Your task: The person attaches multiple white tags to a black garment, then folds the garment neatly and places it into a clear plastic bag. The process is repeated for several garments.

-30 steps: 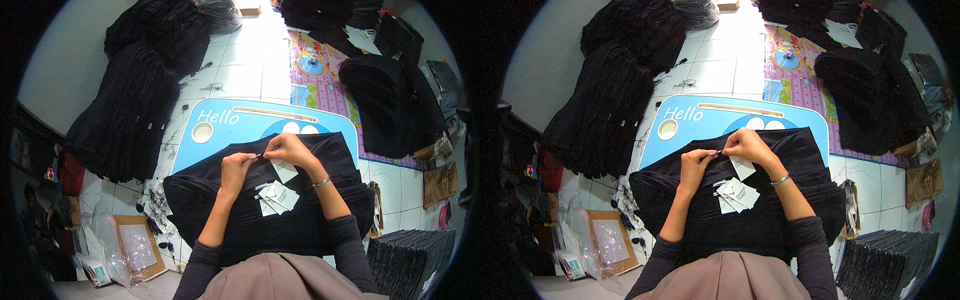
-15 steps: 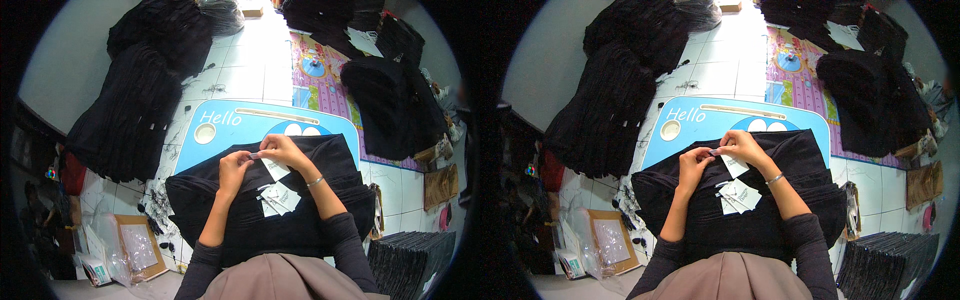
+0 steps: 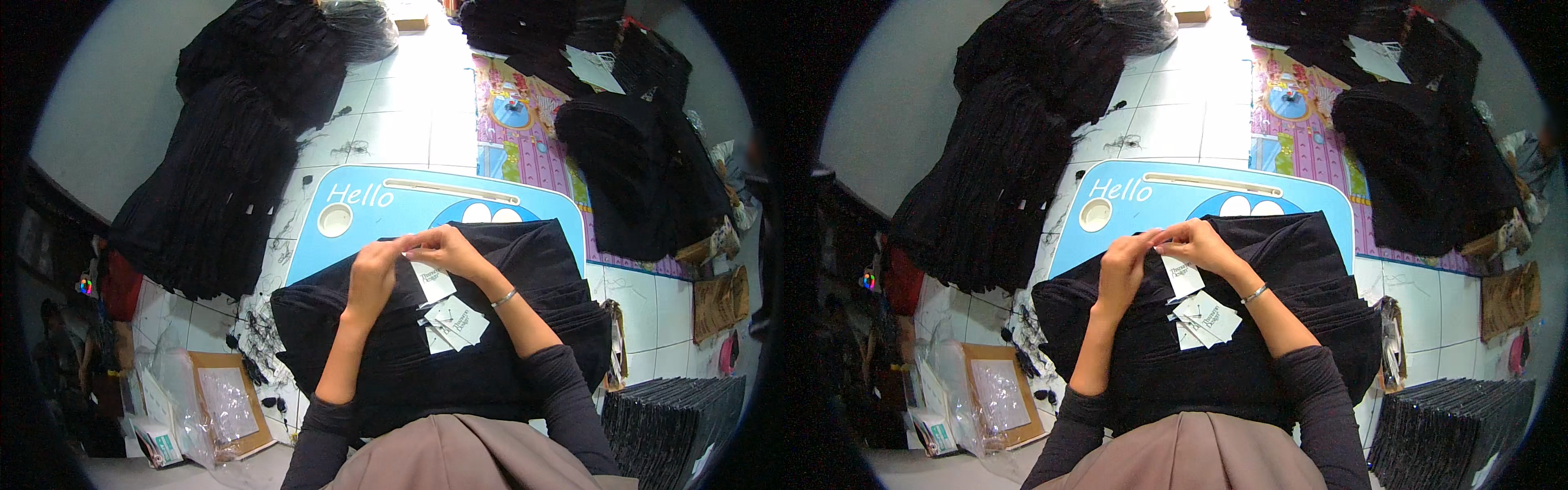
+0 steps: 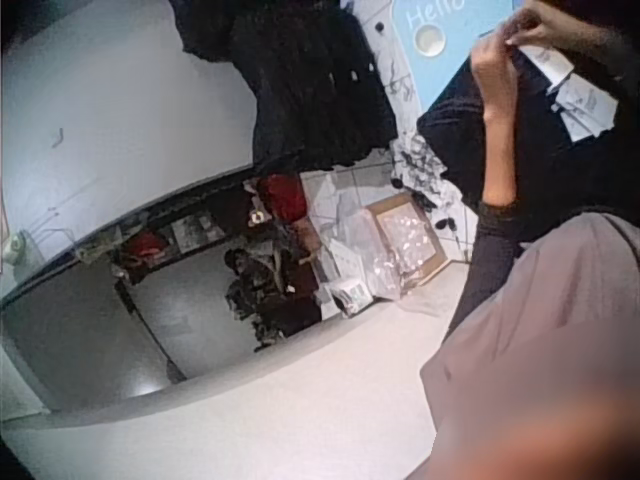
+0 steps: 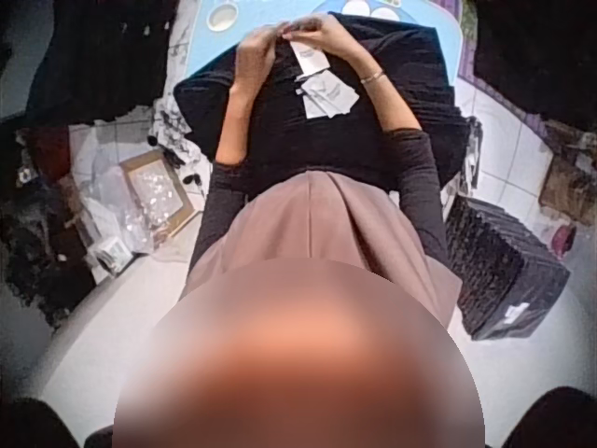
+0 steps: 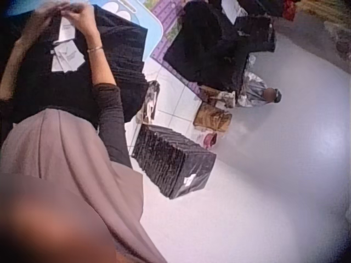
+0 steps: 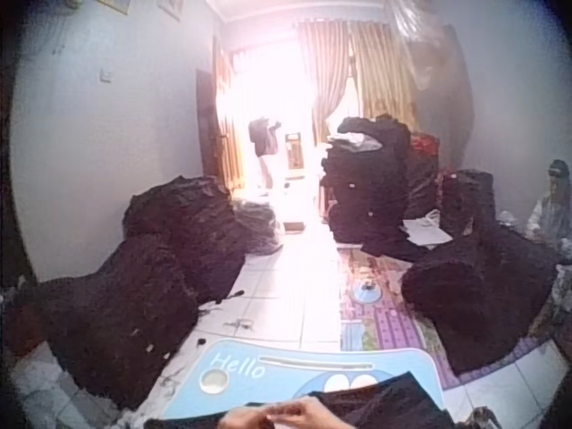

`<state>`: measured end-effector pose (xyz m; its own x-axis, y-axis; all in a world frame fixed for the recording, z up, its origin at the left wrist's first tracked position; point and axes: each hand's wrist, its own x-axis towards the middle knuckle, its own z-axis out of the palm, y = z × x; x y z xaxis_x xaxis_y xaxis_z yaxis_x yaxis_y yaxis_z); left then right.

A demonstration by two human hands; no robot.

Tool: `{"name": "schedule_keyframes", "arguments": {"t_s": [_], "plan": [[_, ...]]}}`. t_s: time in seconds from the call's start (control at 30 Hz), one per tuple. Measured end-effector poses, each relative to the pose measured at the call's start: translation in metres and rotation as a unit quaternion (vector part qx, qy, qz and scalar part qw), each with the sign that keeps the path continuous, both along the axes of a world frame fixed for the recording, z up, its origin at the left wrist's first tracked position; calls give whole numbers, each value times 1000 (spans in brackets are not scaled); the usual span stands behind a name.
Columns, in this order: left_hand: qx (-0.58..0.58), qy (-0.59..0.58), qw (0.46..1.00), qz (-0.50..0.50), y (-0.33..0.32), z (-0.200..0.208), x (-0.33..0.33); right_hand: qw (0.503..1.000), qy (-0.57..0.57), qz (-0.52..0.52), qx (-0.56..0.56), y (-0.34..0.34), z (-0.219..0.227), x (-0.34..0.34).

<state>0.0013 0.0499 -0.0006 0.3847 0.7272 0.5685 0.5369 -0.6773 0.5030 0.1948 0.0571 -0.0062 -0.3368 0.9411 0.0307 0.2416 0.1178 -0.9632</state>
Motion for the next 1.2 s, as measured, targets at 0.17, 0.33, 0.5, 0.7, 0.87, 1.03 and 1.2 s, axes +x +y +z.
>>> {"name": "schedule_keyframes", "arguments": {"t_s": [0.17,0.33,0.5,0.7,0.87,1.03,1.2], "plan": [[15,-24,999,-30,-4,0,14,998,9,-45,45,-2,-6,0],[-83,-81,993,-24,-5,-6,14,994,26,-109,-7,1,-17,2],[43,60,994,-84,1,-10,20,992,19,-126,-19,2,-24,0],[91,119,980,-134,3,-11,28,994,-1,-108,-24,3,-28,4],[28,115,981,-151,3,-13,28,994,-10,-109,-30,2,-27,0],[-181,-64,979,-73,6,-20,28,973,-63,-210,71,-2,-15,0],[-392,-251,879,-107,14,-24,20,944,292,-147,-51,-4,-6,1]]}}
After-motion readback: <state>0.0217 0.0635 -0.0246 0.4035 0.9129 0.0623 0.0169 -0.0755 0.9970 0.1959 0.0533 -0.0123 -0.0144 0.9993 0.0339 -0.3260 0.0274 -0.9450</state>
